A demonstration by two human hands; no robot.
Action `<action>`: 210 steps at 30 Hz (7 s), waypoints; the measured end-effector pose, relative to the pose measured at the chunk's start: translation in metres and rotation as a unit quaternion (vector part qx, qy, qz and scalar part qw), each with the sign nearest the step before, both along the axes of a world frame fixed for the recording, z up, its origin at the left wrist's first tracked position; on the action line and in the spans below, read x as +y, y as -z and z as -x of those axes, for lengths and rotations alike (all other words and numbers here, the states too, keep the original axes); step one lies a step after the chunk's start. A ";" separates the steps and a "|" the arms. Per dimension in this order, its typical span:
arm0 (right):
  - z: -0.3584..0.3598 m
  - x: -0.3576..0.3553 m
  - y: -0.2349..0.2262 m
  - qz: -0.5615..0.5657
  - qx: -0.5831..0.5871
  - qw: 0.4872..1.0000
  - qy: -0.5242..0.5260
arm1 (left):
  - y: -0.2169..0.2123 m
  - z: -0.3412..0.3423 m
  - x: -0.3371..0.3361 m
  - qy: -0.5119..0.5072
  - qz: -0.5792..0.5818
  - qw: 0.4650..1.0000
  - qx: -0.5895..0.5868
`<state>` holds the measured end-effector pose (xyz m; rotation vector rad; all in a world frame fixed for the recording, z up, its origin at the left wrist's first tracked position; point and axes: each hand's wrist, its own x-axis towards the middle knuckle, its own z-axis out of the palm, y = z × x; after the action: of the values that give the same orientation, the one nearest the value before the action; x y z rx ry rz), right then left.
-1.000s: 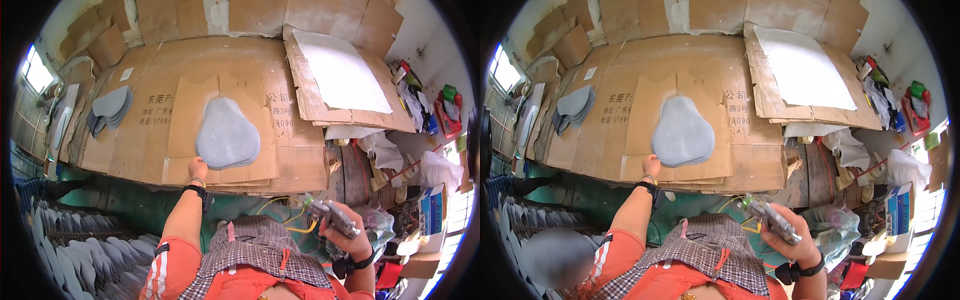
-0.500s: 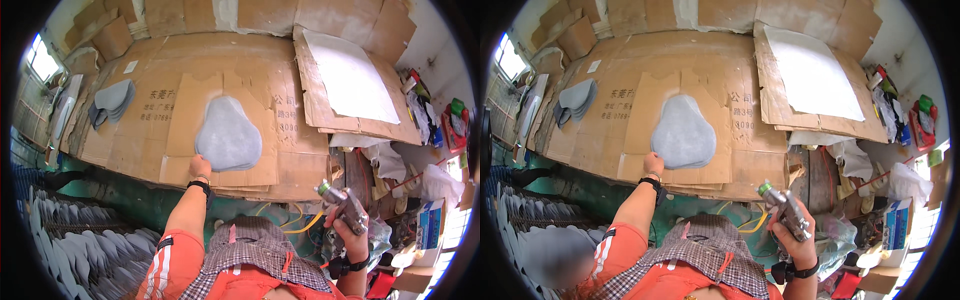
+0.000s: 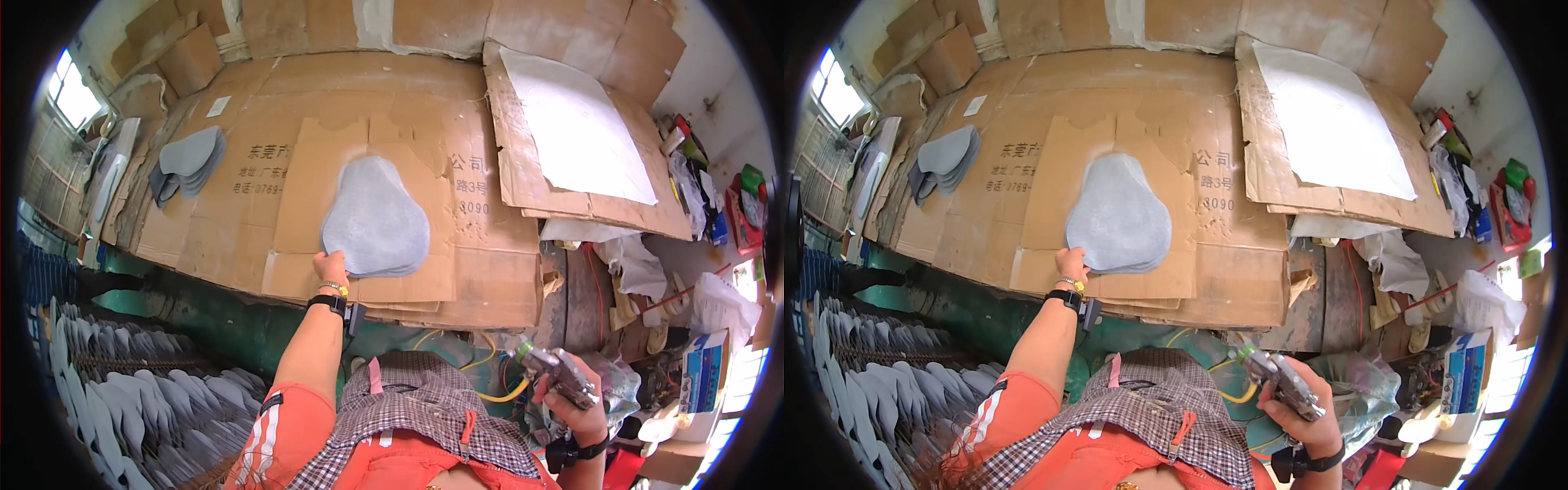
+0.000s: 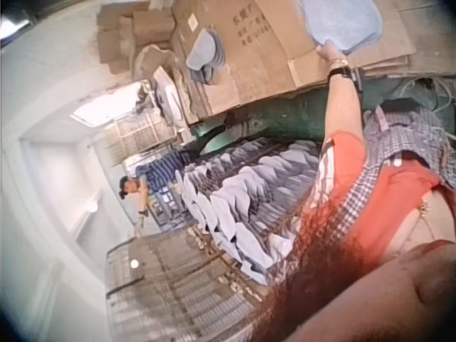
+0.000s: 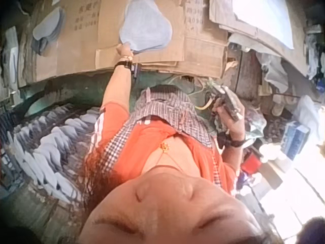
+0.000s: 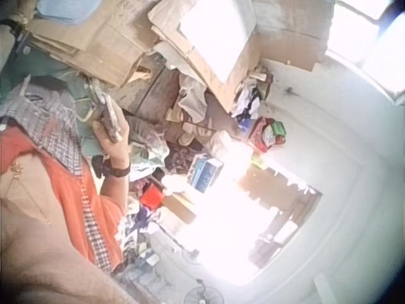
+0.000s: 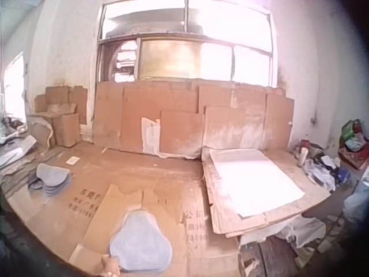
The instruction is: The person repeatedly picks up gray, heart-shaped fabric pieces from a cardboard surface, sprays them with a handheld spray gun, and places them onto a drying rack. The process is performed one item at a time in a repetitive loop.
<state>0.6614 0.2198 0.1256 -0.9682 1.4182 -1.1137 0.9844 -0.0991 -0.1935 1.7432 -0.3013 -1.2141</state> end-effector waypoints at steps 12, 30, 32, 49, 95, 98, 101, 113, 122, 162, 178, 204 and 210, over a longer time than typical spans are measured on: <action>-0.005 -0.009 0.006 0.007 0.021 1.000 -0.011 | -0.255 -0.028 -0.014 0.030 0.360 0.855 0.372; -0.026 0.008 -0.003 0.016 -0.027 0.998 -0.055 | -0.235 -0.213 0.144 -0.244 0.455 0.826 0.224; -0.035 -0.004 0.002 0.032 0.002 0.998 -0.062 | -0.232 -0.214 0.152 -0.242 0.455 0.827 0.225; -0.027 0.025 -0.006 0.022 0.068 0.997 0.016 | -0.223 -0.203 0.182 -0.229 0.442 0.836 0.231; -0.013 0.013 -0.004 0.081 0.060 0.995 -0.008 | -0.233 -0.173 0.197 -0.181 0.454 0.848 0.205; -0.007 0.020 0.002 0.073 0.045 0.996 -0.031 | -0.239 -0.173 0.203 -0.176 0.464 0.847 0.192; -0.010 0.018 0.003 0.075 0.023 0.996 -0.036 | -0.248 -0.173 0.207 -0.168 0.475 0.845 0.180; 0.007 0.042 0.001 0.058 0.065 0.996 0.000 | -0.307 -0.168 0.235 -0.118 0.535 0.822 0.155; -0.066 0.021 0.013 0.106 0.080 0.991 -0.028 | -0.384 -0.200 0.310 -0.110 0.603 0.775 0.157; -0.147 -0.014 0.070 0.058 0.062 0.939 -0.332 | -0.252 -0.155 0.334 0.007 0.368 0.927 0.075; -0.012 0.015 0.090 -0.076 0.063 0.992 0.076 | -0.009 -0.016 0.030 0.248 -0.027 0.812 -0.527; -0.173 -0.068 0.100 0.034 0.028 0.942 -0.334 | -0.392 -0.273 0.304 -0.160 0.550 0.797 0.193; -0.228 -0.049 0.077 0.041 0.003 0.903 -0.427 | -0.516 -0.350 0.492 -0.102 0.693 0.713 0.020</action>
<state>0.8898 0.1704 0.0488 -1.4543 0.7828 -0.5013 1.3345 0.3933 0.3224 0.3757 -0.7280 -0.4867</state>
